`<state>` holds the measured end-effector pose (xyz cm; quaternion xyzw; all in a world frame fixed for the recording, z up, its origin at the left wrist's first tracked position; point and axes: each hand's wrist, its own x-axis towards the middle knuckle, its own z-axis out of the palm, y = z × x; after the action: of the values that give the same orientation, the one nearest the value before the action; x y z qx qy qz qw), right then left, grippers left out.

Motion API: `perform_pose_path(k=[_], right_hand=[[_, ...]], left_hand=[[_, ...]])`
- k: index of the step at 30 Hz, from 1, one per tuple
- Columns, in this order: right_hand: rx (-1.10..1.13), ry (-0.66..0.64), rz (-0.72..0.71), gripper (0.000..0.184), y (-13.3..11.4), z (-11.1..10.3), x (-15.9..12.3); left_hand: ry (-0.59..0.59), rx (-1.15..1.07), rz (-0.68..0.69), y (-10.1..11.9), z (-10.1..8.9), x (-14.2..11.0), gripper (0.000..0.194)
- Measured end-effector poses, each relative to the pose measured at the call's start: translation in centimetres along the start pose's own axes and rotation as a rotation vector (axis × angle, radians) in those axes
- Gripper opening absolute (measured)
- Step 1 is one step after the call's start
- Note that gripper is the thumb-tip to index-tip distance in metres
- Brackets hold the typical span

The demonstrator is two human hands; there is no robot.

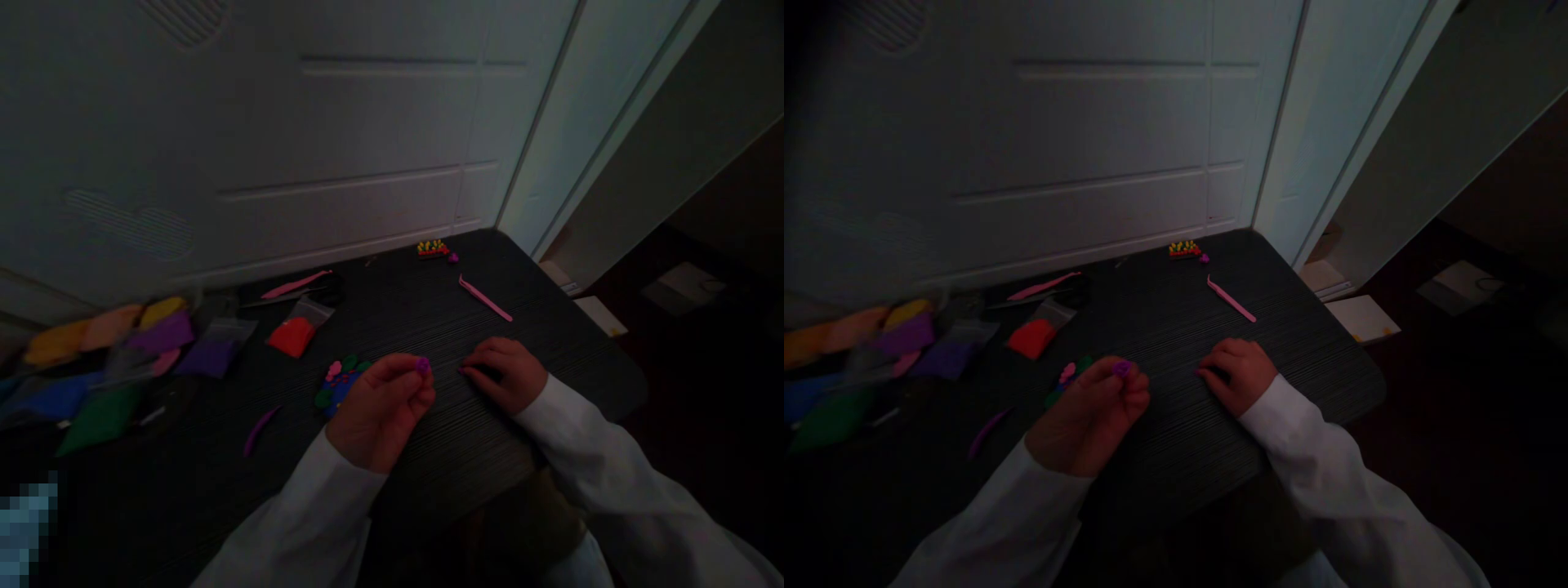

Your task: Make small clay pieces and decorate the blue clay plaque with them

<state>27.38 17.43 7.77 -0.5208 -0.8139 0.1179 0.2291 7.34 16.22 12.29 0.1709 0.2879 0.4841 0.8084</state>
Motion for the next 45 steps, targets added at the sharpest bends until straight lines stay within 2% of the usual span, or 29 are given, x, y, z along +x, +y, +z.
perform_pose_path(k=[10,17,25,35,39,45], right_hand=[[-0.005,-0.07,0.017,0.016,-1.0,-0.8,0.0],[0.128,-0.011,-0.011,0.01,-1.0,-0.8,-0.1],[0.356,0.042,0.182,0.01,-2.6,-0.9,-0.3],[0.455,0.071,0.243,0.011,-4.2,-0.6,-0.3],[0.626,0.047,0.279,0.01,-4.6,-1.2,0.7],[0.85,0.168,0.174,0.006,-6.0,-2.7,4.1]], left_hand=[[-0.029,-0.011,-0.004,0.0,-0.1,0.1,0.013],[-0.019,0.005,-0.011,0.0,-0.1,0.0,0.012],[-0.004,0.025,-0.03,0.1,0.0,0.0,0.01],[0.035,-0.038,-0.01,0.0,0.0,0.1,0.011],[0.055,-0.074,-0.009,0.1,0.0,0.1,0.008],[0.045,-0.081,0.048,0.7,-0.1,0.0,0.008]])
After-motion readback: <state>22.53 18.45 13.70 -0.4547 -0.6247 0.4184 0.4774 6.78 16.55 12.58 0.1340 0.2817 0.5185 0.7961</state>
